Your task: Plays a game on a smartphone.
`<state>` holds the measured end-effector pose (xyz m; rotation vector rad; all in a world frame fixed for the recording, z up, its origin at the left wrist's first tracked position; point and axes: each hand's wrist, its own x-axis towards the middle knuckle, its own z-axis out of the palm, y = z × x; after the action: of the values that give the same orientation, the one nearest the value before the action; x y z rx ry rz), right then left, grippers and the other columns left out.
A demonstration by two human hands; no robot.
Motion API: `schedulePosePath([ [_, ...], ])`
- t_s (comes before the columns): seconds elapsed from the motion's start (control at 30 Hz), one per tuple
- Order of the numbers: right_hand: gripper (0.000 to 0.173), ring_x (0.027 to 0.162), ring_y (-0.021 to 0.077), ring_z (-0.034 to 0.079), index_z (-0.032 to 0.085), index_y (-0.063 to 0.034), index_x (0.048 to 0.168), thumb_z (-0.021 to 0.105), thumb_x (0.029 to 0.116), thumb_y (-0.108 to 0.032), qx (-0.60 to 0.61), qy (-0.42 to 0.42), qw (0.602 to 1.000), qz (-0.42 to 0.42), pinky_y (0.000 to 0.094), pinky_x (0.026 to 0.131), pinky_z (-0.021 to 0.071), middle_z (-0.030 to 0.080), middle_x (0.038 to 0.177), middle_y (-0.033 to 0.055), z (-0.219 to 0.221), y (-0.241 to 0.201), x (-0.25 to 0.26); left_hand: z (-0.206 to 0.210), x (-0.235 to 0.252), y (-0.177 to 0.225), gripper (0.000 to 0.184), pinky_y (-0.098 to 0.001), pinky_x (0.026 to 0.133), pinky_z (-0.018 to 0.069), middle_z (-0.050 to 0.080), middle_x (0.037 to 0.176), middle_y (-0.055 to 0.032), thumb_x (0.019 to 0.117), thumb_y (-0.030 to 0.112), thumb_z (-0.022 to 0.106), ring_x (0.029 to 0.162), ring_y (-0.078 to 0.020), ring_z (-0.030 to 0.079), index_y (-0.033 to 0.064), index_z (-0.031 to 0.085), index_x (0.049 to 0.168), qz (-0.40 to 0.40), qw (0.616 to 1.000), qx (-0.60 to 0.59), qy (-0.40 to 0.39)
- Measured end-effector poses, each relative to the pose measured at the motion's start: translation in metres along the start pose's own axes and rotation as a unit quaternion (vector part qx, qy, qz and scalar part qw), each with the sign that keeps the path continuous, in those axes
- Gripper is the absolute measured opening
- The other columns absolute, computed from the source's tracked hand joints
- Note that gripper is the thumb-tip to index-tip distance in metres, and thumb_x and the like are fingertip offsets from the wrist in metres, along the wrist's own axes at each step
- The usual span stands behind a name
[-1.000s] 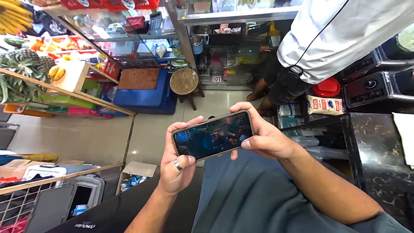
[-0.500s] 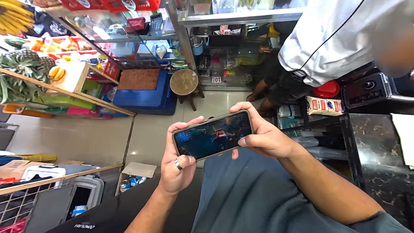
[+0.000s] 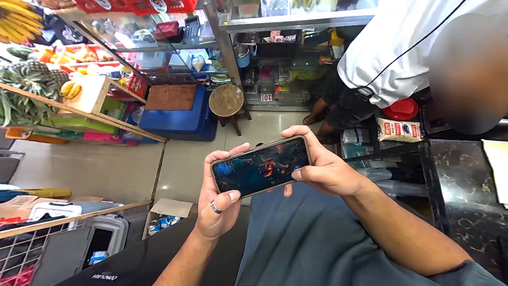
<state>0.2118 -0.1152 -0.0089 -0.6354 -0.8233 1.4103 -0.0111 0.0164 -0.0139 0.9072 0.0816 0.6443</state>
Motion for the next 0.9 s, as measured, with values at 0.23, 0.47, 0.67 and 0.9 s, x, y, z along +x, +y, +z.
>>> schedulePosePath([
  [0.23,0.065,0.108,0.0295,0.068,0.034,-0.0267,0.148,0.045,0.0921,0.004,0.008,-0.004,1.0,-0.002,0.0408,0.075,0.0639,0.058,0.132,0.0152,-0.0009,0.0014,-0.0004,-0.0001,0.0003,-0.0009,0.056,-0.0562,0.097,0.0537,0.047,0.152,-0.0141,0.0879,0.004,0.061,0.128,-0.0355,0.058,0.024,0.047,0.138,0.0,1.0,0.0,0.001],
  [0.47,0.067,0.105,0.0293,0.07,0.034,-0.0277,0.147,0.049,0.0923,0.007,-0.017,0.006,1.0,-0.004,0.0406,0.074,0.0648,0.059,0.13,0.0146,0.0004,0.0025,-0.0011,0.0003,-0.0002,-0.0009,0.055,-0.0577,0.095,0.054,0.048,0.151,-0.0141,0.0882,0.004,0.06,0.128,-0.036,0.058,0.025,0.048,0.138,0.0,1.0,0.004,0.011],
  [0.67,0.068,0.104,0.0278,0.07,0.034,-0.0289,0.147,0.056,0.0919,0.003,-0.036,0.007,0.999,-0.006,0.0389,0.073,0.0648,0.057,0.135,0.0137,0.0007,0.0019,-0.0017,0.0031,-0.0002,-0.0005,0.055,-0.0577,0.094,0.0556,0.051,0.149,-0.0138,0.0893,-0.002,0.06,0.126,-0.036,0.06,0.0247,0.049,0.136,0.001,1.0,0.018,0.024],
  [0.9,0.072,0.102,0.0287,0.071,0.035,-0.0282,0.147,0.071,0.0888,-0.007,-0.094,0.057,0.994,0.001,0.0379,0.071,0.0649,0.059,0.135,0.0139,0.0043,-0.0033,0.0004,0.0015,-0.0004,-0.0016,0.063,-0.0571,0.098,0.0527,0.046,0.154,-0.0119,0.0836,-0.006,0.056,0.129,-0.0349,0.057,0.0246,0.046,0.138,-0.006,1.0,0.007,0.002],
])
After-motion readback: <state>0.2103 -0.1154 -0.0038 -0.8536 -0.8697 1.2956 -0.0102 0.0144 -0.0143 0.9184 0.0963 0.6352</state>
